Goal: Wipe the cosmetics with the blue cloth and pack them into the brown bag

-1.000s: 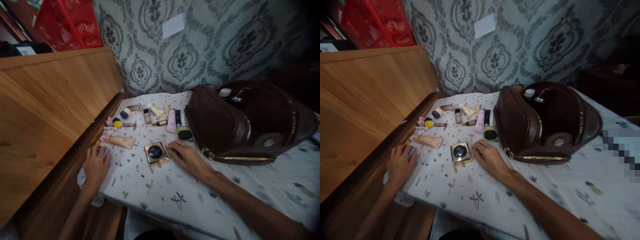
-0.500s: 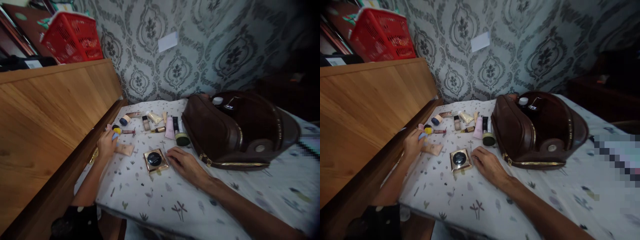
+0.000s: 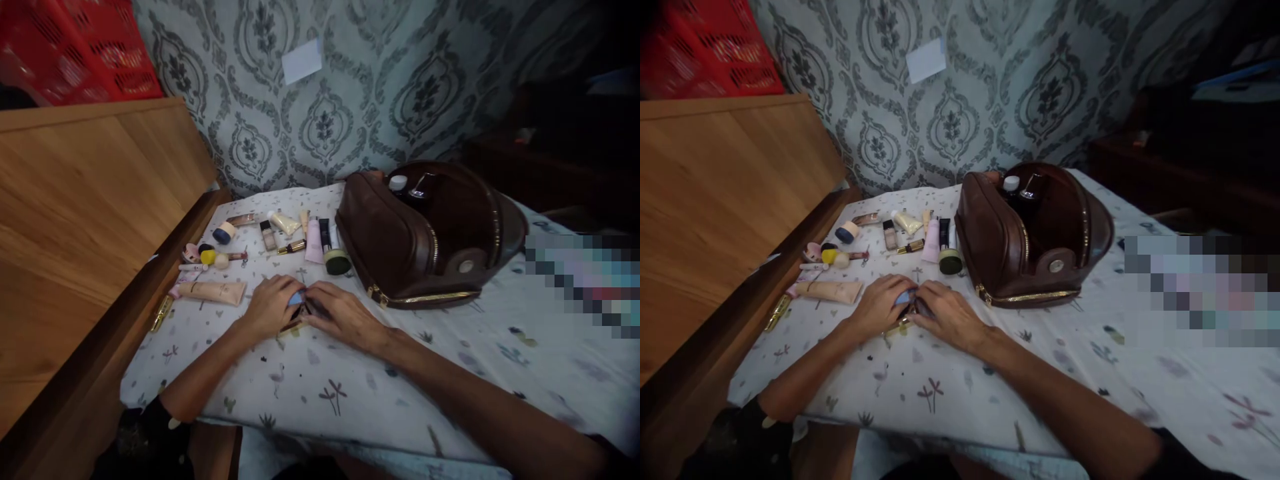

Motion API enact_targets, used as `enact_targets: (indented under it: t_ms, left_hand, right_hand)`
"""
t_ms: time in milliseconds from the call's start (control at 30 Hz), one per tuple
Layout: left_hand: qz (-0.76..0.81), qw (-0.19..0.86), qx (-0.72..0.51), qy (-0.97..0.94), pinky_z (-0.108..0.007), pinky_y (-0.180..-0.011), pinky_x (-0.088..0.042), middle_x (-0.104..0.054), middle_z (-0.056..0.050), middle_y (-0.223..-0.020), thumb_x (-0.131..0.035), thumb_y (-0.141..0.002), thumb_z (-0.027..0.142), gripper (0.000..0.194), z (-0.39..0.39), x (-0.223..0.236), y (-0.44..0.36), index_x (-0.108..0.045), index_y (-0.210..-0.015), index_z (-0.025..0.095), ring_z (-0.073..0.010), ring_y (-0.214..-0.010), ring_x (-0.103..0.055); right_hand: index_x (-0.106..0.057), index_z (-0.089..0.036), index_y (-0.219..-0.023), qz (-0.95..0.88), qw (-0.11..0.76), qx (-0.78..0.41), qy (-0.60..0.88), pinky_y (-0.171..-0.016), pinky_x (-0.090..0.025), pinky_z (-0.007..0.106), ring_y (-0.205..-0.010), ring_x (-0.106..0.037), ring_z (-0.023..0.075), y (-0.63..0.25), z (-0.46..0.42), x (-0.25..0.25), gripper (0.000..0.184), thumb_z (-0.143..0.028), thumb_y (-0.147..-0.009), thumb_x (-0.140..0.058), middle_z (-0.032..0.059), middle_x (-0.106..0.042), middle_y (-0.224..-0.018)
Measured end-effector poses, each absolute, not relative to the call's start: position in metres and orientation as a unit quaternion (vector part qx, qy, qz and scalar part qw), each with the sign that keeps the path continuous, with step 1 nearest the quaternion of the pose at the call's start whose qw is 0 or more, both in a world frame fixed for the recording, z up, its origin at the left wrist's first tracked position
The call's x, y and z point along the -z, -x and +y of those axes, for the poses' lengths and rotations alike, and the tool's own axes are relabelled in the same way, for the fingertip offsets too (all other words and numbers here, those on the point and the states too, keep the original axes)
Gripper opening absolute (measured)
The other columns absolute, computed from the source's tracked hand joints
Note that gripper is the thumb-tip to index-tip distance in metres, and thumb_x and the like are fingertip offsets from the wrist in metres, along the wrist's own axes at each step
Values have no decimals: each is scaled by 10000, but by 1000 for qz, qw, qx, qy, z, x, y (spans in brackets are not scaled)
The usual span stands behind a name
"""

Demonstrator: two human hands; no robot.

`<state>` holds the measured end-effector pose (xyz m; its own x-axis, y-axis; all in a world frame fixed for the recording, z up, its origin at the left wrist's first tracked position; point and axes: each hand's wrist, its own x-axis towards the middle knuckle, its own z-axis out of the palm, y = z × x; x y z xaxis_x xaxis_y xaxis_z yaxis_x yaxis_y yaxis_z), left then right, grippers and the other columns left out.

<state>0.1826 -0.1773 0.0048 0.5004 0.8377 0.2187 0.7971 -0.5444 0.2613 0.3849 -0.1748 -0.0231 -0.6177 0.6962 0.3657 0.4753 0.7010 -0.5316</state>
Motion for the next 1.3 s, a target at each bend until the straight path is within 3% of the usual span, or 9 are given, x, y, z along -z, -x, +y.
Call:
enact_targets:
  t_ms: [233,433,600,733,833,1100,1300]
  left_hand:
    - [513,3,-128,-849,-333,-765,-486,-637,-48,-940,-557,-912,255,125,-176,-7,-190,-658,-980,228,-229,-882,-612]
    - [467,25,-284,-837,-298,-751,-468,-609,-34,-819,-502,-936,238,147,-177,-7,-191,-617,-849,208,-190,-813,-596]
    - [411,16,-370,-833,-273,-686,-445,-557,-14,-746,-498,-948,247,171,-182,-9,-192,-580,-805,200,-165,-733,-558]
    - [409,40,-411,-814,-269,-715,-447,-573,-12,-791,-492,-958,229,129,-176,-18,-192,-581,-872,194,-157,-753,-566]
    - [406,49,-394,-823,-276,-755,-456,-617,-24,-859,-474,-969,241,142,-166,-25,-195,-601,-921,197,-167,-807,-596]
    - [414,-3,-347,-842,-329,-831,-491,-683,-55,-923,-454,-973,342,233,-144,-14,-193,-647,-952,213,-226,-899,-651]
    - [468,117,-333,-810,-352,-854,-518,-729,-64,-938,-464,-940,509,396,-143,-18,-187,-704,-959,194,-249,-910,-677]
  right_hand:
    - [-660,-167,-1048,-876,288,-191,337,-910,-537,405,-1045,-631,261,-384,-175,25,223,-337,-904,-644,132,-652,-1137]
    - [-690,-161,-998,-866,297,-234,327,-910,-500,404,-1020,-591,263,-380,-179,20,333,-467,-867,-679,127,-645,-1079]
    - [-626,-162,-796,-804,321,-385,320,-720,-444,295,-769,-545,171,-373,-186,15,223,-364,-817,-720,11,-582,-795]
    - [-550,-172,-779,-697,352,-547,300,-599,-368,234,-630,-449,108,-375,-183,15,164,-275,-796,-676,-53,-476,-670]
    - [-530,-182,-817,-635,393,-599,289,-581,-403,228,-607,-472,108,-377,-177,18,140,-254,-800,-648,-50,-496,-673]
    - [-502,-200,-771,-537,462,-638,301,-669,-542,289,-663,-506,126,-370,-165,39,348,-415,-735,-774,-52,-474,-679]
    - [-497,-204,-770,-530,476,-633,303,-658,-544,288,-648,-487,121,-367,-165,41,314,-397,-753,-744,-56,-452,-669]
